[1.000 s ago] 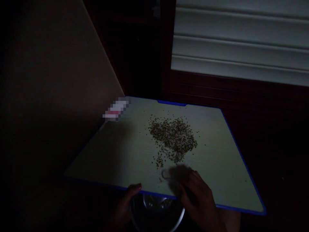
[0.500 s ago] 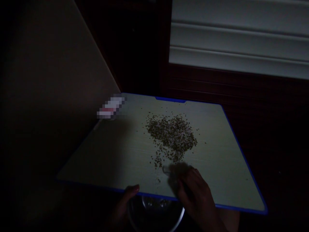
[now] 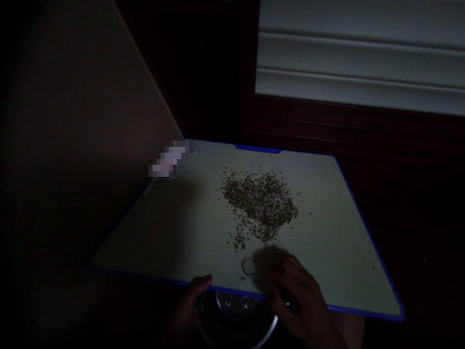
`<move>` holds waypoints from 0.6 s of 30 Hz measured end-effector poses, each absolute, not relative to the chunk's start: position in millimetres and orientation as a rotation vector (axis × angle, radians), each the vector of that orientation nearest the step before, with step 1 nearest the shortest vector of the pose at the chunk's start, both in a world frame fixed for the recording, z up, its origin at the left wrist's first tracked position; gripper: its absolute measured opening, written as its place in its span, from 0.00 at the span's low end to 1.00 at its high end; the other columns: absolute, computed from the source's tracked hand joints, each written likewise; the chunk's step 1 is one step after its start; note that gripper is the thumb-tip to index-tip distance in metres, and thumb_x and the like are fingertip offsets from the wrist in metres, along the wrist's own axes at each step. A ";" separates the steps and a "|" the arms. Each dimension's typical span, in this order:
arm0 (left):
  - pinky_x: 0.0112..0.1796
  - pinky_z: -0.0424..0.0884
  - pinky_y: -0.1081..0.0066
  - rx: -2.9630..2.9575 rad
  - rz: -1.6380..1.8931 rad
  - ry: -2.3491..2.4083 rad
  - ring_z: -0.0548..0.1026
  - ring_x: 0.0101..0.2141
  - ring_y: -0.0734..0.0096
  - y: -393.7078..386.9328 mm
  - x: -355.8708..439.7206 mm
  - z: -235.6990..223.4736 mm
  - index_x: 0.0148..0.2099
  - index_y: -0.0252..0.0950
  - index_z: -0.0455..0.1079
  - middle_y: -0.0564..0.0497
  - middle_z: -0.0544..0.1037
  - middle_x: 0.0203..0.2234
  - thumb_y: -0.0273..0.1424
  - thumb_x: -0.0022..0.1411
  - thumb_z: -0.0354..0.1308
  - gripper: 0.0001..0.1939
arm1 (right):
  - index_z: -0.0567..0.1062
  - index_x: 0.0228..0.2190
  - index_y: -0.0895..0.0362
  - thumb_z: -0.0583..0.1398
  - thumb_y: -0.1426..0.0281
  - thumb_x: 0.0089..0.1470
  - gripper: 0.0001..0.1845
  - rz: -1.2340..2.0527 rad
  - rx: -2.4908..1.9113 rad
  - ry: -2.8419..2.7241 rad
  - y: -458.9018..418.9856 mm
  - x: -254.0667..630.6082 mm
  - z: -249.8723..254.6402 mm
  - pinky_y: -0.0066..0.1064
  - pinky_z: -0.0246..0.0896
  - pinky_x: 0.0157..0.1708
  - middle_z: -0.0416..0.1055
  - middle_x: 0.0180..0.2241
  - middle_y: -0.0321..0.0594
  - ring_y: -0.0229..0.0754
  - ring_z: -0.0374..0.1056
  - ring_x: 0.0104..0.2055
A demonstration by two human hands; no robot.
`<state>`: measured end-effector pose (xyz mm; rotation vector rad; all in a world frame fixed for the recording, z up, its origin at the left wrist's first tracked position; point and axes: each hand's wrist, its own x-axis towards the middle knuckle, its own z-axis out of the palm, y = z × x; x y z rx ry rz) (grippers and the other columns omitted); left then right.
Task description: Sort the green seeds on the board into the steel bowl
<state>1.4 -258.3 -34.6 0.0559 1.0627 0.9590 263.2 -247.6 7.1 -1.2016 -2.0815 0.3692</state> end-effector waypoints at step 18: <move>0.42 0.70 0.63 0.092 0.930 1.037 0.78 0.34 0.60 -260.1 -1.9 -48.0 0.30 0.36 0.77 0.51 0.81 0.27 0.36 0.51 0.69 0.09 | 0.77 0.42 0.51 0.60 0.72 0.56 0.11 0.432 -1.171 -2.125 -243.9 258.7 16.7 0.42 0.74 0.47 0.79 0.39 0.42 0.46 0.76 0.45</move>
